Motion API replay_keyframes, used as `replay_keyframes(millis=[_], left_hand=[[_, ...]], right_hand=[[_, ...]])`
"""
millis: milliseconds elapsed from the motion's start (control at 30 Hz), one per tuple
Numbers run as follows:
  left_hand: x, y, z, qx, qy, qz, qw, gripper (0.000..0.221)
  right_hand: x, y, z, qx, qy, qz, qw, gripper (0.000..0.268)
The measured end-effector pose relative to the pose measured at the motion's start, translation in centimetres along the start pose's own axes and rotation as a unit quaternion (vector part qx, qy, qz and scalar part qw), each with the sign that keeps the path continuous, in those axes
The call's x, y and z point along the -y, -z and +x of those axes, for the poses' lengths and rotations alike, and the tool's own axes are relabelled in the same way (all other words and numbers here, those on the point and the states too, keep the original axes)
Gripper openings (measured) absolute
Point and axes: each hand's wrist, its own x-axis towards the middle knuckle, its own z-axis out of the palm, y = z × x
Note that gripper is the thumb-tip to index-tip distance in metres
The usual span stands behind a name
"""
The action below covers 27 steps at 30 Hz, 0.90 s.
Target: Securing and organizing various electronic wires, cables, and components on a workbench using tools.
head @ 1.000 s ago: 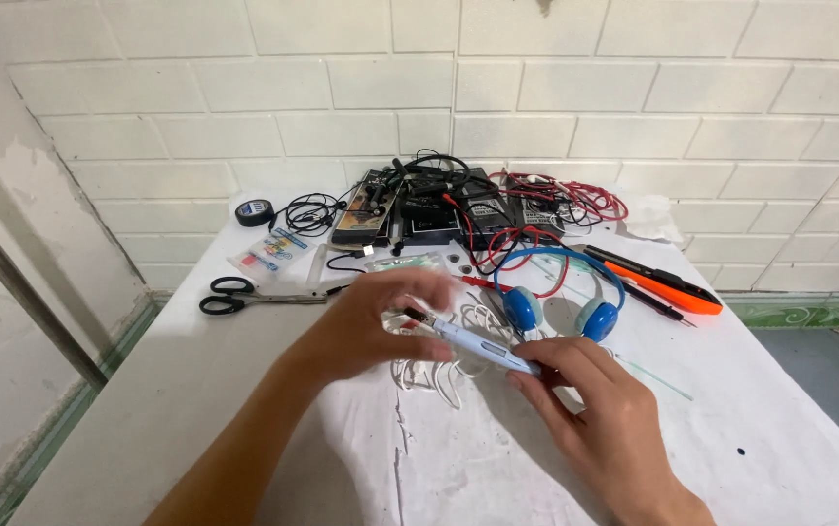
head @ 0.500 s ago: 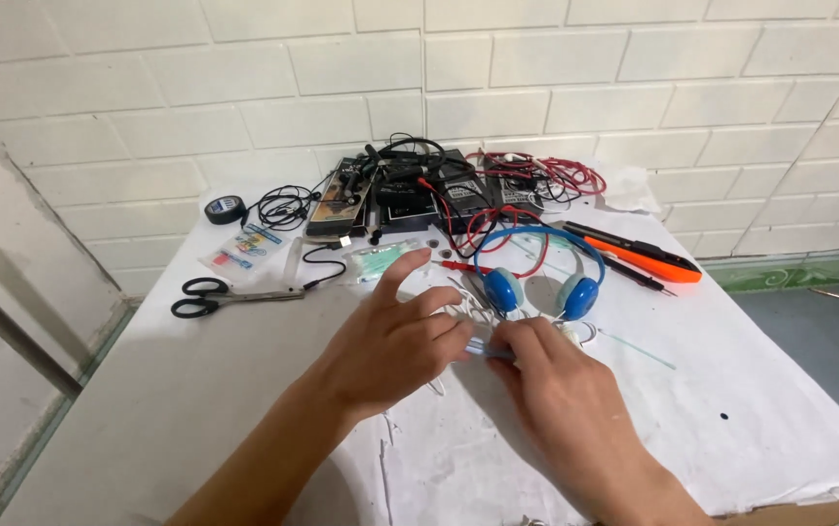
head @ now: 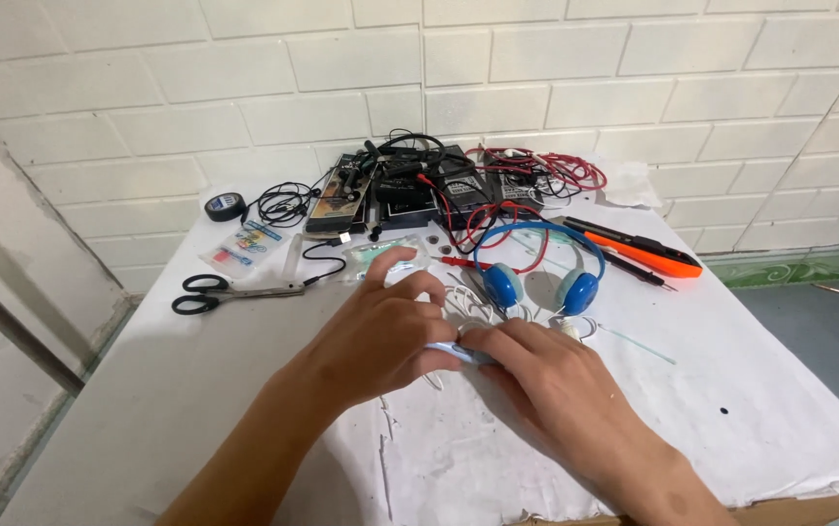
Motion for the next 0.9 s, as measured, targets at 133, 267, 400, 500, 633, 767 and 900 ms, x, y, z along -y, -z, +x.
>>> replay_keyframes(millis=[133, 267, 400, 500, 633, 767, 900], left_hand=[[-0.5, 0.7, 0.2, -0.001, 0.029, -0.021, 0.999, 0.026], [-0.6, 0.5, 0.3, -0.036, 0.029, -0.021, 0.999, 0.023], [-1.0, 0.6, 0.3, -0.059, 0.027, -0.015, 0.998, 0.022], [-1.3, 0.9, 0.4, -0.059, 0.029, -0.025, 0.998, 0.02], [-1.3, 0.7, 0.4, -0.066, 0.031, -0.025, 0.997, 0.018], [-1.2, 0.2, 0.3, -0.085, 0.007, -0.013, 0.996, 0.018], [-1.6, 0.0, 0.3, -0.084, -0.034, 0.046, 0.995, 0.026]], right_hand=[[0.0, -0.2, -0.1, -0.034, 0.014, 0.008, 0.999, 0.036], [-0.3, -0.7, 0.0, -0.089, 0.043, 0.007, 0.995, 0.026], [-0.8, -1.2, -0.1, -0.119, 0.048, -0.014, 0.992, 0.024], [-1.5, -1.9, -0.4, -0.13, 0.065, -0.042, 0.989, 0.037], [-1.3, -1.8, -0.3, -0.138, 0.081, -0.044, 0.986, 0.028], [-0.7, -1.7, 0.4, -0.136, 0.077, -0.037, 0.987, 0.019], [-0.3, -1.3, 0.8, -0.063, 0.043, -0.067, 0.995, 0.004]])
